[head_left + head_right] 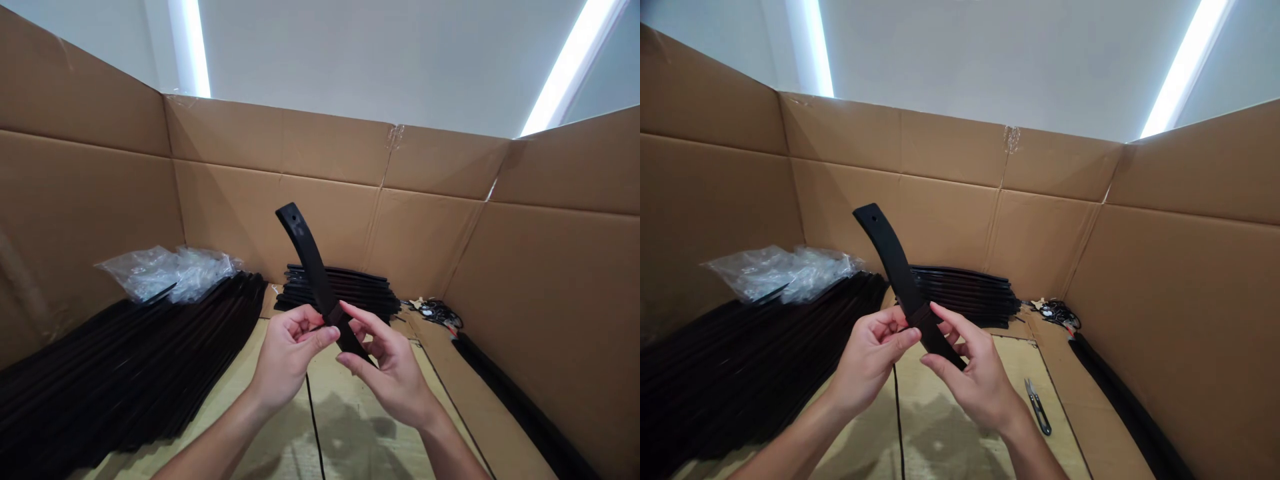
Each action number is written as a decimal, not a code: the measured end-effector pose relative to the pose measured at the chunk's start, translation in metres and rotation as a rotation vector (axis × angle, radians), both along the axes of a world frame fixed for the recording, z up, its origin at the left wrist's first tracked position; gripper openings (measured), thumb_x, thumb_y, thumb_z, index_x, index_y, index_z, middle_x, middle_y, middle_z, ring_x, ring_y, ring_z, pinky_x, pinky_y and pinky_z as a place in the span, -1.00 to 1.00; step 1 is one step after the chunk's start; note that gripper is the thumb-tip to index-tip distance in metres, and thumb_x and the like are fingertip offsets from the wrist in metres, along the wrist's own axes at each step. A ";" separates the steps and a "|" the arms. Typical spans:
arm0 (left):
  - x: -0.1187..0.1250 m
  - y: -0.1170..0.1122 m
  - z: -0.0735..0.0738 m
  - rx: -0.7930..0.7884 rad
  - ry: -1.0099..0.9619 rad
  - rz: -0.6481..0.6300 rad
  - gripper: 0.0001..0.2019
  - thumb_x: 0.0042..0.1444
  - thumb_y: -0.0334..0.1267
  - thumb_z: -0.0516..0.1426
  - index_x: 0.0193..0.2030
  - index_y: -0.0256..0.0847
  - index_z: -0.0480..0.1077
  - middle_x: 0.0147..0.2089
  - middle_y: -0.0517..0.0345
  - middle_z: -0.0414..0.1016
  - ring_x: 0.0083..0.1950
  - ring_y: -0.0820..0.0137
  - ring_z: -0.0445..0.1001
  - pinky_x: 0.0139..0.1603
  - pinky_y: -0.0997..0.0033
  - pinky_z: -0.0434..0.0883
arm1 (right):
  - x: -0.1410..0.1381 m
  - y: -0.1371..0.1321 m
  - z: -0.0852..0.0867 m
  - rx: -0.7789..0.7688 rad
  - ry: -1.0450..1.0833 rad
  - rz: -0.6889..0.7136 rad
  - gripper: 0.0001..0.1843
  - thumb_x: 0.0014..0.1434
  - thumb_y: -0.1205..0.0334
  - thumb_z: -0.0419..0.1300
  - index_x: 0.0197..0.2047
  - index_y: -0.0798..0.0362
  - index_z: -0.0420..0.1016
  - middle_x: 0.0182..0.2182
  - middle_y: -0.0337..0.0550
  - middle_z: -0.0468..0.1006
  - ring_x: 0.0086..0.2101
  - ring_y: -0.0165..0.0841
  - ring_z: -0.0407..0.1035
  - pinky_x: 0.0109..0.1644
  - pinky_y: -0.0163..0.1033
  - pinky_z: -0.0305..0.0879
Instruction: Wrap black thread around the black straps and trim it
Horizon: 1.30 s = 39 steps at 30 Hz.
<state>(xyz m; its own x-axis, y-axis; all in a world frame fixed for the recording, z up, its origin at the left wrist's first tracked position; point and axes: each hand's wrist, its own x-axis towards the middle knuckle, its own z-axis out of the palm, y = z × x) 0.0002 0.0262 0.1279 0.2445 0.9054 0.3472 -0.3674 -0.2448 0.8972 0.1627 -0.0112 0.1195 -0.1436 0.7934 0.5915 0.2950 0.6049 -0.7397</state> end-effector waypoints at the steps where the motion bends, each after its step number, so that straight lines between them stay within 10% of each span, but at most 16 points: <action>1: 0.000 0.001 -0.002 -0.004 -0.011 -0.016 -0.67 -0.20 -0.13 0.37 -0.53 -0.30 0.37 -0.51 0.19 0.38 -0.46 0.50 0.30 -0.43 0.53 0.25 | -0.001 -0.001 0.000 -0.005 0.010 0.008 -0.43 0.10 0.26 0.32 0.20 -0.11 0.37 -0.20 -0.15 0.53 -0.29 -0.40 0.43 -0.25 -0.35 0.44; 6: -0.001 0.007 -0.006 -0.081 -0.090 -0.069 -0.60 -0.27 -0.07 0.40 -0.56 -0.29 0.32 -0.63 0.36 0.16 -0.60 0.65 -0.03 -0.59 0.58 -0.07 | -0.004 -0.001 0.000 0.073 0.012 0.005 -0.48 0.12 0.27 0.30 0.16 -0.11 0.39 -0.24 -0.18 0.49 -0.35 -0.43 0.37 -0.28 -0.34 0.39; 15: -0.004 0.012 0.001 0.050 0.044 -0.079 -0.66 -0.19 -0.06 0.37 -0.46 -0.29 0.42 -0.54 0.26 0.28 -0.52 0.57 0.12 -0.52 0.55 0.08 | -0.011 -0.002 -0.001 0.305 -0.077 -0.129 -0.50 0.16 0.39 0.23 0.18 -0.09 0.41 -0.38 -0.25 0.33 -0.38 -0.42 0.26 -0.29 -0.30 0.33; 20: -0.008 0.015 -0.004 0.102 0.133 -0.018 -0.54 -0.14 0.04 0.32 -0.64 -0.27 0.24 -0.66 0.37 0.01 -0.59 0.61 -0.08 -0.59 0.51 -0.10 | -0.013 -0.006 0.001 0.324 -0.118 -0.147 -0.52 0.17 0.38 0.22 0.16 -0.05 0.42 -0.39 -0.24 0.33 -0.38 -0.41 0.26 -0.29 -0.30 0.35; 25: -0.005 0.016 -0.012 0.086 0.088 0.011 -0.53 -0.09 0.12 0.27 -0.58 -0.26 0.27 -0.66 0.39 -0.04 -0.60 0.61 -0.14 -0.60 0.49 -0.17 | -0.015 -0.005 -0.001 0.121 -0.066 -0.179 -0.46 0.10 0.28 0.31 0.16 -0.05 0.38 -0.39 -0.27 0.38 -0.39 -0.42 0.30 -0.28 -0.31 0.36; 30: -0.005 0.018 -0.012 0.120 0.082 0.019 -0.54 -0.11 0.09 0.29 -0.61 -0.26 0.26 -0.66 0.37 0.01 -0.60 0.61 -0.09 -0.61 0.51 -0.12 | -0.018 -0.005 -0.003 -0.102 0.005 -0.056 -0.85 0.13 0.16 0.29 -0.26 0.04 0.51 -0.38 -0.23 0.39 -0.37 -0.41 0.37 -0.36 -0.34 0.37; 39: -0.005 0.028 -0.013 -0.001 -0.015 0.069 -0.54 -0.20 0.05 0.35 -0.60 -0.26 0.26 -0.68 0.40 0.05 -0.61 0.63 -0.09 -0.61 0.57 -0.12 | -0.018 0.003 -0.006 -0.213 0.232 0.101 -0.66 0.26 0.07 0.14 0.03 0.01 0.51 -0.26 -0.10 0.57 -0.41 -0.44 0.35 -0.38 -0.31 0.32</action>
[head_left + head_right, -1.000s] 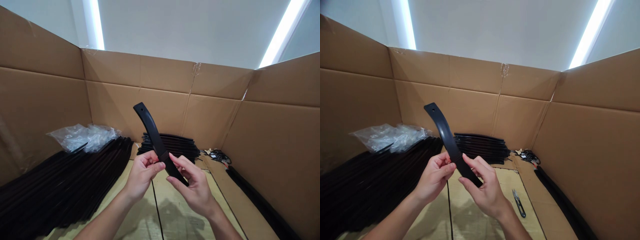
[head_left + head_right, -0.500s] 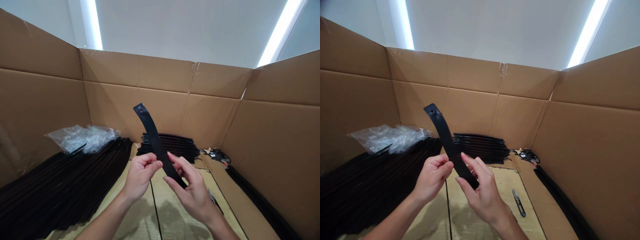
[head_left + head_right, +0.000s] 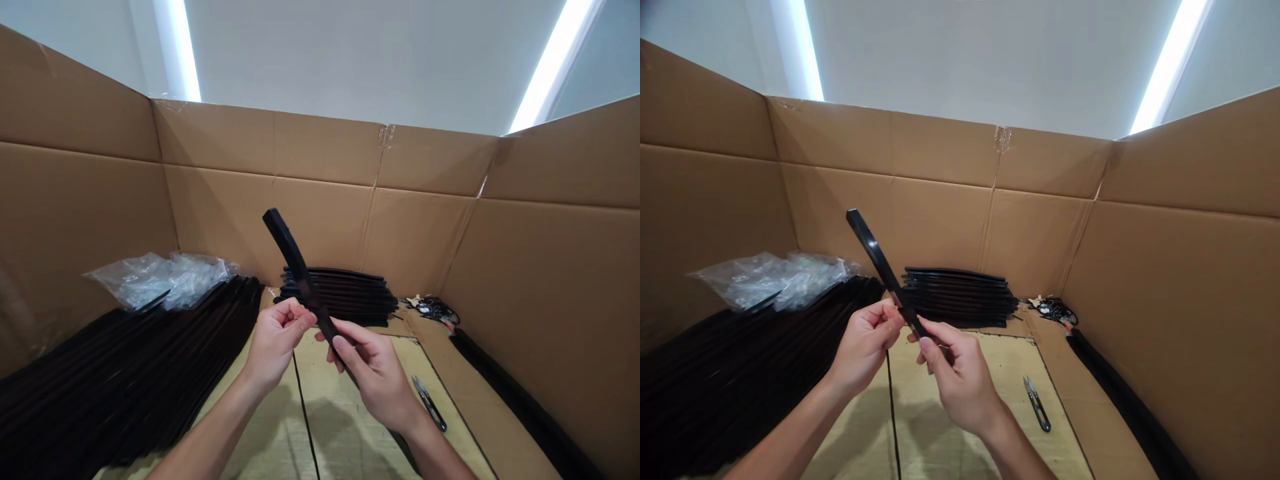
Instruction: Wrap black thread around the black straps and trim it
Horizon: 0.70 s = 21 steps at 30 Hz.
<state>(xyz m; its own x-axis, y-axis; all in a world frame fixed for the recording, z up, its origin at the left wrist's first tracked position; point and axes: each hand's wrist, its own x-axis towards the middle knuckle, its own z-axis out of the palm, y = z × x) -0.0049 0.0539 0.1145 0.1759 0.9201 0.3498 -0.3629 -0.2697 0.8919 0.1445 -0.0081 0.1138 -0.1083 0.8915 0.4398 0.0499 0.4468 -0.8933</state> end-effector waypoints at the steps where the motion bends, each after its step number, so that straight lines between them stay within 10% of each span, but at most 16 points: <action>1: 0.001 0.000 0.000 -0.007 -0.019 0.002 -0.55 -0.24 0.02 0.38 -0.60 -0.27 0.28 -0.68 0.40 0.08 -0.61 0.64 -0.08 -0.61 0.58 -0.11 | -0.001 0.002 -0.001 -0.020 0.038 -0.009 -0.65 0.21 0.08 0.20 0.03 0.01 0.52 -0.25 -0.10 0.58 -0.39 -0.42 0.37 -0.36 -0.30 0.33; 7: 0.004 0.002 0.000 -0.011 -0.102 -0.102 -0.63 -0.55 -0.34 0.48 -0.53 -0.29 0.47 -0.62 0.33 0.34 -0.57 0.61 0.20 -0.53 0.63 0.18 | -0.004 0.006 0.000 -0.032 0.086 -0.027 -0.60 0.09 0.19 0.32 0.02 0.00 0.52 -0.15 -0.10 0.58 -0.13 -0.29 0.41 -0.04 -0.16 0.37; 15: 0.001 -0.003 -0.003 -0.039 -0.140 -0.433 -0.65 -0.39 -0.16 0.47 -0.51 -0.32 0.50 -0.62 0.20 0.44 -0.64 0.52 0.32 -0.60 0.54 0.26 | -0.006 -0.008 0.006 -0.274 0.130 0.198 -0.61 0.02 0.10 0.37 -0.26 0.02 0.22 -0.35 -0.23 0.54 -0.57 -0.49 0.40 -0.62 -0.43 0.30; 21: 0.002 -0.006 -0.002 -0.050 -0.142 -0.435 -0.64 -0.43 -0.17 0.48 -0.52 -0.31 0.49 -0.58 0.20 0.46 -0.58 0.46 0.38 -0.54 0.48 0.32 | -0.010 -0.007 0.003 -0.256 0.184 0.223 -0.53 0.13 -0.16 0.21 -0.32 0.00 0.07 -0.61 -0.33 0.51 -0.76 -0.62 0.17 -0.73 -0.55 -0.03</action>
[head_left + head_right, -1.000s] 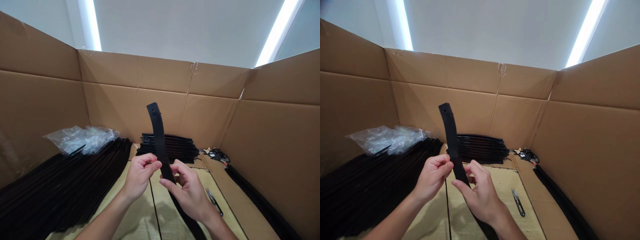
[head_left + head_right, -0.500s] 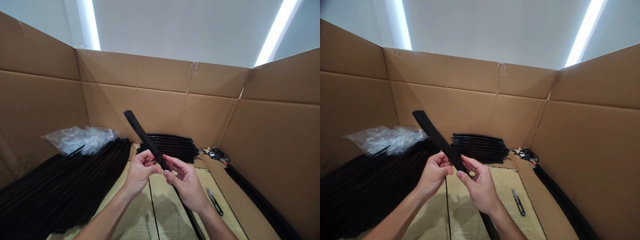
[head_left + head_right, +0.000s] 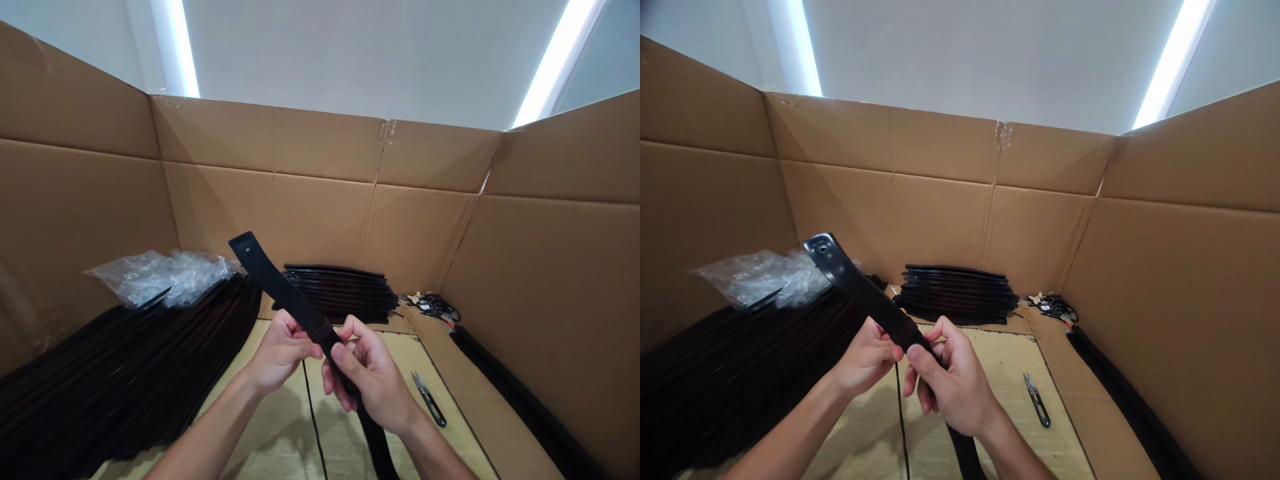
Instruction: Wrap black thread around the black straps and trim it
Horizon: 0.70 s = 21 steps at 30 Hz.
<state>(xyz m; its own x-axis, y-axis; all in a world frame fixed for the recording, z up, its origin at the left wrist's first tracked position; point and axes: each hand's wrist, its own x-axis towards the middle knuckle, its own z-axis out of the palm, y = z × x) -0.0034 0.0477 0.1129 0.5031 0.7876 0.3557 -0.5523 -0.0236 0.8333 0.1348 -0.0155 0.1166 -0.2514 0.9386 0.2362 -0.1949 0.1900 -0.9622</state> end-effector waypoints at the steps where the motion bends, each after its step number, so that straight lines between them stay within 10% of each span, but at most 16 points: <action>1: 0.000 0.000 0.001 0.008 0.009 -0.004 -0.63 -0.45 -0.17 0.48 -0.54 -0.31 0.48 -0.59 0.20 0.46 -0.57 0.46 0.39 -0.52 0.48 0.33 | -0.001 0.001 -0.001 -0.010 0.009 -0.026 -0.53 0.14 -0.18 0.19 -0.34 -0.01 0.06 -0.65 -0.37 0.48 -0.78 -0.62 0.14 -0.74 -0.55 -0.05; 15: 0.005 -0.004 -0.001 -0.129 0.044 0.092 -0.56 -0.44 -0.05 0.46 -0.54 -0.29 0.42 -0.54 0.17 0.43 -0.59 0.49 0.33 -0.60 0.50 0.19 | -0.003 -0.001 0.003 0.060 0.008 -0.131 -0.61 0.23 -0.11 0.12 -0.35 0.00 0.09 -0.58 -0.28 0.53 -0.74 -0.59 0.14 -0.70 -0.49 -0.03; 21: 0.010 -0.003 -0.005 -0.079 0.096 0.243 -0.51 -0.37 -0.04 0.43 -0.63 -0.26 0.23 -0.68 0.39 0.12 -0.64 0.65 0.00 -0.61 0.56 -0.07 | -0.003 0.004 0.003 0.011 -0.015 -0.255 -0.54 0.20 -0.18 0.11 -0.44 0.01 0.10 -0.70 -0.38 0.40 -0.77 -0.60 0.09 -0.73 -0.51 -0.08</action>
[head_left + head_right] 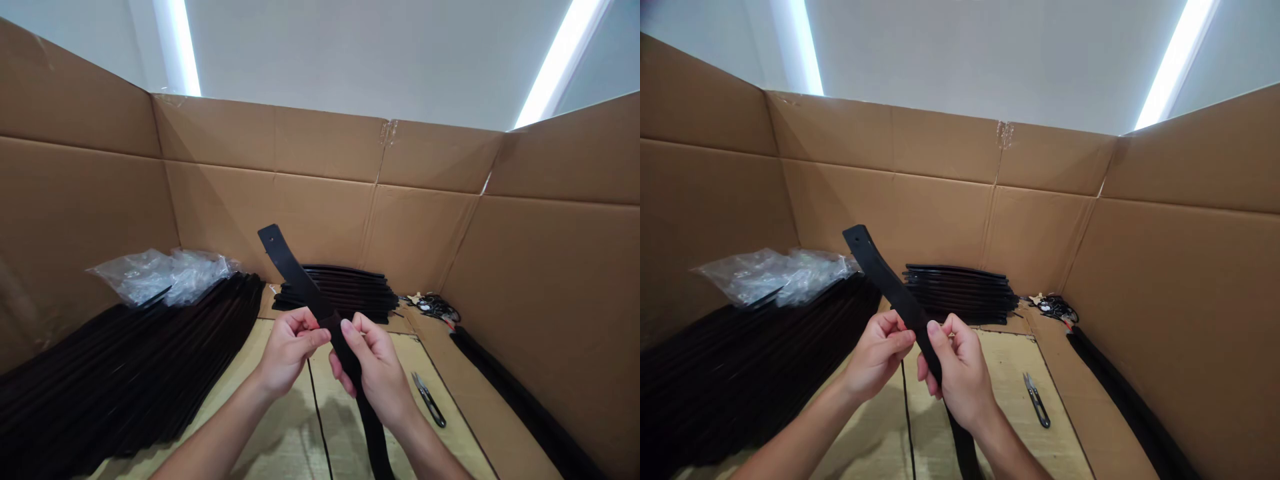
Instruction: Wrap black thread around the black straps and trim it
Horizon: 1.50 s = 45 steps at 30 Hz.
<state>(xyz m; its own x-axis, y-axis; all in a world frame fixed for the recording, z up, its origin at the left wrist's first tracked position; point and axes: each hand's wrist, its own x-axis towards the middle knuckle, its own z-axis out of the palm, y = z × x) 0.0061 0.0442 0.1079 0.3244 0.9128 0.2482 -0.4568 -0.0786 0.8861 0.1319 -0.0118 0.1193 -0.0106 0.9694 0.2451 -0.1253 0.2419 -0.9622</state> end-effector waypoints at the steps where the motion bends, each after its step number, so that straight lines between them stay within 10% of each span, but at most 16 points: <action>1: 0.001 -0.001 -0.001 0.014 0.014 0.012 -0.51 -0.34 -0.03 0.42 -0.63 -0.25 0.21 -0.69 0.40 0.09 -0.63 0.65 -0.04 -0.60 0.55 -0.10 | 0.000 0.000 0.000 -0.011 -0.001 -0.019 -0.53 0.19 -0.20 0.11 -0.44 0.01 0.10 -0.72 -0.40 0.37 -0.78 -0.60 0.08 -0.74 -0.51 -0.08; 14: 0.010 -0.014 0.004 0.042 0.078 0.290 -0.56 -0.16 -0.02 0.34 -0.65 -0.23 0.21 -0.72 0.41 0.04 -0.64 0.63 -0.08 -0.64 0.53 -0.08 | 0.001 0.005 -0.002 -0.012 0.044 -0.035 -0.53 0.16 -0.19 0.14 -0.45 0.01 0.12 -0.69 -0.35 0.41 -0.75 -0.57 0.14 -0.71 -0.49 -0.02; 25: 0.004 -0.003 0.011 -0.189 -0.094 0.123 -0.44 -0.21 0.20 0.30 -0.41 -0.35 0.41 -0.66 0.45 0.00 -0.64 0.67 -0.14 -0.63 0.58 -0.19 | 0.018 0.025 -0.006 0.102 0.038 0.036 -0.66 0.06 0.01 0.33 -0.38 0.04 0.30 -0.49 -0.21 0.55 -0.56 -0.47 0.30 -0.49 -0.35 0.18; 33: 0.005 -0.006 0.013 -0.067 0.016 0.178 -0.57 -0.42 -0.19 0.46 -0.44 -0.30 0.40 -0.60 0.36 0.29 -0.60 0.62 0.17 -0.58 0.58 0.11 | 0.012 0.025 -0.014 0.152 -0.043 -0.122 -0.64 -0.13 0.15 0.46 -0.29 0.06 0.46 -0.42 -0.24 0.50 -0.36 -0.40 0.37 -0.26 -0.28 0.31; 45: -0.007 0.000 0.013 -0.013 0.112 -0.117 -0.67 -0.34 -0.21 0.44 -0.49 -0.31 0.44 -0.49 0.15 0.49 -0.51 0.51 0.38 -0.47 0.52 0.28 | 0.024 0.013 0.000 -0.025 -0.098 0.188 -0.52 -0.18 0.12 0.49 -0.41 0.04 0.24 -0.47 -0.32 0.49 -0.52 -0.46 0.40 -0.51 -0.37 0.36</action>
<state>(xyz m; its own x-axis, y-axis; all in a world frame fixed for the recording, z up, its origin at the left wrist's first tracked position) -0.0013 0.0438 0.1204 0.4538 0.8701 0.1926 -0.3602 -0.0186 0.9327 0.1558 0.0007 0.1194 -0.2150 0.9537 0.2101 -0.0712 0.1992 -0.9774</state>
